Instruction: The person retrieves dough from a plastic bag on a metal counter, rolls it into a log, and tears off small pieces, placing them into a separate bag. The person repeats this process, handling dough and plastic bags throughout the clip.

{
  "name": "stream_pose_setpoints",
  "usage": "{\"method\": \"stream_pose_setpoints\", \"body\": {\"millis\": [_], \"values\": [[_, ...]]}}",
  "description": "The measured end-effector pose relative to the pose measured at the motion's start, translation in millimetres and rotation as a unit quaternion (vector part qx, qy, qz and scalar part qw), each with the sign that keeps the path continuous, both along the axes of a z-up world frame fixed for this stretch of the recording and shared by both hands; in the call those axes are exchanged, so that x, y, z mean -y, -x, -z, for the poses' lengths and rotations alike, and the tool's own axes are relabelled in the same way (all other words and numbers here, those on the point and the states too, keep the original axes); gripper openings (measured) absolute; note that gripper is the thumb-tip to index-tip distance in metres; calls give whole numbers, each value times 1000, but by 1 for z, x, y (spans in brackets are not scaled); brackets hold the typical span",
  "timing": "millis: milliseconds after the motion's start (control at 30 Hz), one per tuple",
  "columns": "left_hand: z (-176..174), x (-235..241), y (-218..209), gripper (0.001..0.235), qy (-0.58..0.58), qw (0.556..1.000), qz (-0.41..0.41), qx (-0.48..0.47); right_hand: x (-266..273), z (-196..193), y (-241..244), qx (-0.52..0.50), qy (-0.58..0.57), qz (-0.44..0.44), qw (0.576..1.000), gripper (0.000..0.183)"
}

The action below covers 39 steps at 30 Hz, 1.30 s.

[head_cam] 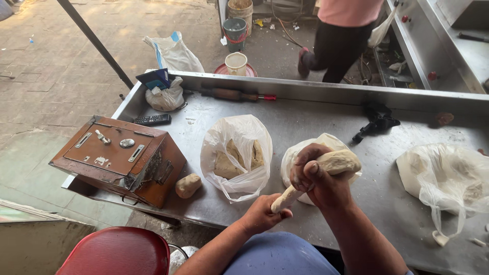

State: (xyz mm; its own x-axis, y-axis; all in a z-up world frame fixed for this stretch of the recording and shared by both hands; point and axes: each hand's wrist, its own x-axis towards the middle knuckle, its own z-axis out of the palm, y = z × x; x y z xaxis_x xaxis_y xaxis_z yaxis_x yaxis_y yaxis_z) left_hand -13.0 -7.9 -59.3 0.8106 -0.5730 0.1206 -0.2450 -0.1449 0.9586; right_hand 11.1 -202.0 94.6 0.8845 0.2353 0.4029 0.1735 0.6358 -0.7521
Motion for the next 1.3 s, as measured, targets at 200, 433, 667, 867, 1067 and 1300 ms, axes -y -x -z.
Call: {"method": "stream_pose_setpoints", "body": {"millis": [200,433,667,867,1067,1300], "values": [[12,-1,5,15,18,996,-71,-60,10,-13,-2,44,-20,12,999,38],[31,-24,-5,19,-116,988,-102,0,27,-27,1,61,-22,74,995,33],[39,-34,-11,33,-249,964,-78,52,29,10,8,22,-21,51,998,27],[66,-51,-25,47,-264,964,-12,32,16,86,14,-132,252,15,958,24],[78,-63,-19,38,-283,955,-93,-10,28,131,45,-1,604,77,793,46],[82,-64,5,51,-313,917,-132,209,81,135,73,11,739,136,659,68]]}}
